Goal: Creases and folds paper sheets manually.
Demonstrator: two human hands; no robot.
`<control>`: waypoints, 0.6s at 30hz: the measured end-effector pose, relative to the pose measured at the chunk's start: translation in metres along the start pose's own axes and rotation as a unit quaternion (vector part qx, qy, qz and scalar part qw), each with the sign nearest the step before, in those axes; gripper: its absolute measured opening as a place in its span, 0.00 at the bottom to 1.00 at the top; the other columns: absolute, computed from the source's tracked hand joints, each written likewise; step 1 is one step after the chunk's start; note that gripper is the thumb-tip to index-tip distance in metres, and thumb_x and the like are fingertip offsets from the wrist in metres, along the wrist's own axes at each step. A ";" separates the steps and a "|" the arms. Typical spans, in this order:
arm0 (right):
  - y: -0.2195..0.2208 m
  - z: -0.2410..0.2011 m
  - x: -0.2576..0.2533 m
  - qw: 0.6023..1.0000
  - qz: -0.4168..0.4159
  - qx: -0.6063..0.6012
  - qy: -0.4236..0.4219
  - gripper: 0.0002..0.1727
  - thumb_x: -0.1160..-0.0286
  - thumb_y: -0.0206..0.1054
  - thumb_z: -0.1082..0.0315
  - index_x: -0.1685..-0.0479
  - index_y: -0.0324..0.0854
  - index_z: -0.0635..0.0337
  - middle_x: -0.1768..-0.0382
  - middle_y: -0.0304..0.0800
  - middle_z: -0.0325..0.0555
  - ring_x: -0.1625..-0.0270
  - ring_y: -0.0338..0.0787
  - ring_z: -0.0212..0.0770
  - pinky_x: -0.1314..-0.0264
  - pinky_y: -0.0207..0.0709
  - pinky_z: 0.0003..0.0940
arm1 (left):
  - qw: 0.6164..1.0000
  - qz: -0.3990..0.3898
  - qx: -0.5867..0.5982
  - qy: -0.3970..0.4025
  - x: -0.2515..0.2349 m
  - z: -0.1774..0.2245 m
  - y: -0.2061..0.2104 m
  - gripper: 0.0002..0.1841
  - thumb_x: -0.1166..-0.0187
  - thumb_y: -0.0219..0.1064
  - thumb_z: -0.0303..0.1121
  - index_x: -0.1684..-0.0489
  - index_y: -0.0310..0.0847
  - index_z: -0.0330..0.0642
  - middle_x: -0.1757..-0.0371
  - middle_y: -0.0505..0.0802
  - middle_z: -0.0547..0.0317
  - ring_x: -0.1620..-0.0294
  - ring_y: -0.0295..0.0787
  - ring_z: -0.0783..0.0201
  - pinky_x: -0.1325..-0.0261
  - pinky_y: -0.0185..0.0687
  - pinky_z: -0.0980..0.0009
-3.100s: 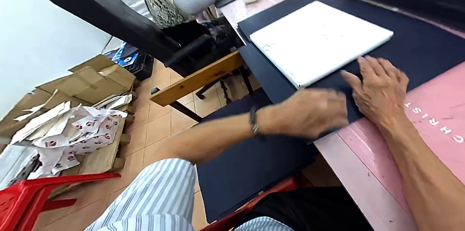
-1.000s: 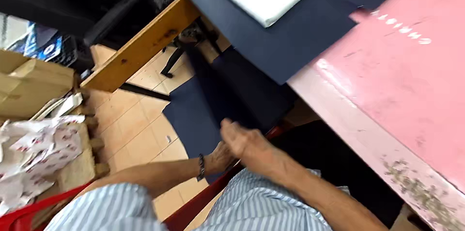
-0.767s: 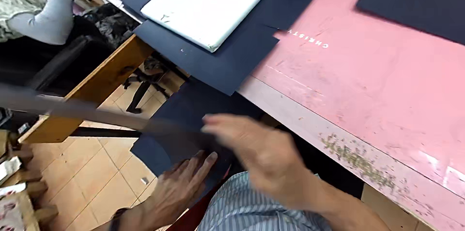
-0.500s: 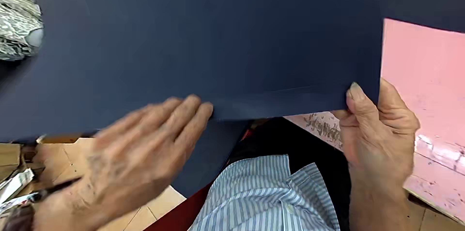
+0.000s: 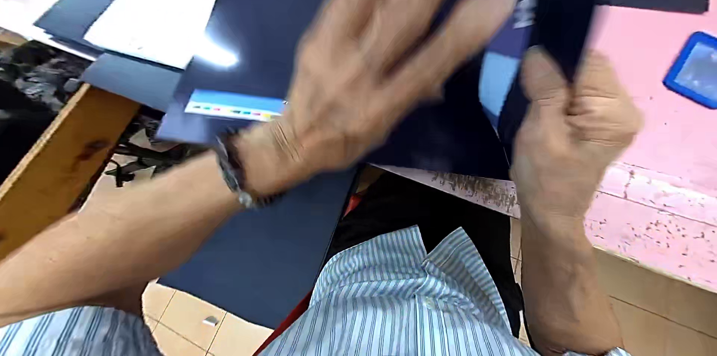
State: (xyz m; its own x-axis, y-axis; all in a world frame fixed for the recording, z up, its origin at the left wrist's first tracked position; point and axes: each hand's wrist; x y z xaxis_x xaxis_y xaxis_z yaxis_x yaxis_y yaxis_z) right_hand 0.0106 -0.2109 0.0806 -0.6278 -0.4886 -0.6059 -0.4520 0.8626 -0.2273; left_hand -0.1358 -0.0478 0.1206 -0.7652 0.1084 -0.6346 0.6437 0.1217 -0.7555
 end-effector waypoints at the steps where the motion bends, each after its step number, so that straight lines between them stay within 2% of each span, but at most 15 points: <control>1: -0.009 0.002 -0.002 0.997 0.047 -0.044 0.030 0.11 0.11 0.59 0.69 0.41 0.81 0.66 0.54 0.92 0.33 0.51 0.91 0.22 0.42 0.87 0.24 | 0.996 -0.048 0.072 -0.015 0.019 0.016 0.012 0.31 0.14 0.63 0.47 0.15 0.64 0.43 0.16 0.73 0.34 0.12 0.62 0.38 0.11 0.55 0.45; 2: -0.020 0.003 -0.002 0.991 0.090 -0.080 0.053 0.11 0.10 0.58 0.68 0.41 0.80 0.63 0.53 0.92 0.32 0.48 0.92 0.27 0.38 0.88 0.31 | 0.987 -0.098 0.124 -0.028 0.040 0.029 0.024 0.38 0.19 0.65 0.56 0.14 0.63 0.42 0.13 0.68 0.31 0.10 0.56 0.32 0.11 0.51 0.37; 4: -0.042 0.010 -0.001 0.973 0.172 -0.138 0.060 0.13 0.08 0.55 0.69 0.36 0.76 0.68 0.48 0.91 0.43 0.40 0.92 0.41 0.31 0.86 0.44 | 0.965 -0.214 0.149 -0.042 0.078 0.042 0.042 0.45 0.25 0.62 0.67 0.11 0.63 0.47 0.12 0.65 0.30 0.12 0.54 0.22 0.20 0.50 0.20; 5: -0.052 0.012 0.002 0.966 0.196 -0.157 0.066 0.14 0.07 0.51 0.69 0.34 0.72 0.67 0.45 0.90 0.46 0.37 0.91 0.44 0.27 0.84 0.46 | 0.955 -0.260 0.138 -0.037 0.088 0.042 0.045 0.42 0.23 0.62 0.64 0.10 0.63 0.52 0.11 0.65 0.32 0.13 0.55 0.21 0.24 0.51 0.18; 6: -0.063 0.014 0.006 0.960 0.210 -0.171 0.077 0.14 0.06 0.49 0.68 0.33 0.70 0.65 0.44 0.89 0.47 0.35 0.90 0.45 0.26 0.83 0.47 | 0.946 -0.294 0.131 -0.034 0.091 0.038 0.042 0.35 0.19 0.63 0.53 0.10 0.64 0.56 0.10 0.65 0.35 0.14 0.57 0.21 0.27 0.52 0.16; 8: -0.083 0.017 0.022 0.951 0.213 -0.196 0.111 0.13 0.07 0.50 0.70 0.34 0.72 0.65 0.44 0.90 0.49 0.36 0.91 0.46 0.26 0.84 0.48 | 0.931 -0.340 0.130 -0.031 0.085 0.019 0.027 0.34 0.23 0.65 0.34 0.11 0.67 0.60 0.10 0.68 0.41 0.15 0.61 0.21 0.31 0.54 0.14; 9: -0.091 0.019 0.032 0.950 0.206 -0.192 0.136 0.12 0.08 0.50 0.71 0.35 0.72 0.63 0.44 0.90 0.47 0.37 0.91 0.45 0.28 0.85 0.47 | 0.925 -0.359 0.126 -0.023 0.081 0.005 0.018 0.35 0.25 0.65 0.30 0.12 0.69 0.61 0.10 0.69 0.44 0.16 0.63 0.20 0.32 0.54 0.13; 10: -0.097 0.019 0.044 0.949 0.198 -0.181 0.165 0.11 0.08 0.51 0.72 0.36 0.73 0.60 0.46 0.90 0.44 0.39 0.92 0.43 0.30 0.86 0.44 | 0.922 -0.367 0.123 -0.011 0.079 -0.011 0.011 0.34 0.25 0.65 0.29 0.14 0.71 0.63 0.11 0.71 0.46 0.18 0.65 0.21 0.32 0.55 0.13; 12: -0.110 0.016 0.068 0.939 0.194 -0.156 0.237 0.09 0.09 0.53 0.72 0.45 0.79 0.53 0.53 0.96 0.39 0.50 0.97 0.39 0.42 0.93 0.39 | 0.917 -0.382 0.113 0.009 0.080 -0.041 0.002 0.28 0.18 0.60 0.40 0.16 0.74 0.64 0.12 0.74 0.50 0.18 0.68 0.23 0.32 0.58 0.15; 14: -0.133 0.013 0.089 0.927 0.117 -0.128 0.332 0.12 0.07 0.50 0.66 0.51 0.81 0.52 0.59 0.99 0.38 0.57 0.99 0.39 0.49 0.96 0.37 | 0.911 -0.401 0.094 0.004 0.080 -0.055 -0.007 0.31 0.18 0.54 0.59 0.17 0.75 0.62 0.14 0.76 0.47 0.19 0.68 0.23 0.32 0.58 0.16; 15: -0.151 0.011 0.098 0.919 0.036 -0.093 0.381 0.16 0.06 0.49 0.60 0.53 0.82 0.53 0.63 0.99 0.36 0.62 0.99 0.36 0.54 0.96 0.33 | 0.910 -0.408 0.081 -0.004 0.078 -0.054 -0.010 0.38 0.22 0.50 0.70 0.18 0.77 0.58 0.16 0.77 0.44 0.18 0.67 0.22 0.31 0.57 0.16; 16: -0.170 0.007 0.103 0.905 -0.060 -0.030 0.420 0.22 0.05 0.48 0.53 0.54 0.85 0.55 0.68 0.98 0.33 0.66 0.98 0.32 0.60 0.94 0.30 | 0.914 -0.398 0.075 -0.010 0.075 -0.046 -0.011 0.44 0.25 0.48 0.75 0.23 0.81 0.52 0.19 0.80 0.39 0.18 0.66 0.21 0.30 0.57 0.17; 17: -0.185 0.001 0.105 0.888 -0.151 0.057 0.432 0.25 0.06 0.47 0.51 0.53 0.85 0.59 0.72 0.95 0.32 0.71 0.95 0.29 0.66 0.93 0.28 | 0.921 -0.380 0.079 -0.013 0.071 -0.034 -0.010 0.44 0.24 0.48 0.75 0.29 0.84 0.44 0.21 0.80 0.36 0.18 0.65 0.21 0.27 0.56 0.18; 18: -0.193 -0.008 0.106 0.875 -0.218 0.150 0.406 0.27 0.06 0.49 0.51 0.52 0.86 0.65 0.74 0.92 0.34 0.76 0.91 0.26 0.71 0.90 0.26 | 0.930 -0.355 0.093 -0.019 0.066 -0.017 -0.006 0.41 0.21 0.49 0.70 0.32 0.84 0.41 0.21 0.80 0.35 0.16 0.64 0.23 0.24 0.55 0.20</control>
State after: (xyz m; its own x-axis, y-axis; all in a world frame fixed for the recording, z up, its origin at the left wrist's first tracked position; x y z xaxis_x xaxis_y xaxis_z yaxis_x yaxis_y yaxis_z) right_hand 0.0262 -0.4306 0.0662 -0.7348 -0.6073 0.3020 -0.6511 0.5070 -0.5649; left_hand -0.1895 -0.0246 0.0860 -0.9990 0.0311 0.0333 -0.0341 -0.0245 -0.9991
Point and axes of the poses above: each hand's wrist, its own x-axis away from the middle knuckle, its own y-axis out of the palm, z = x × y
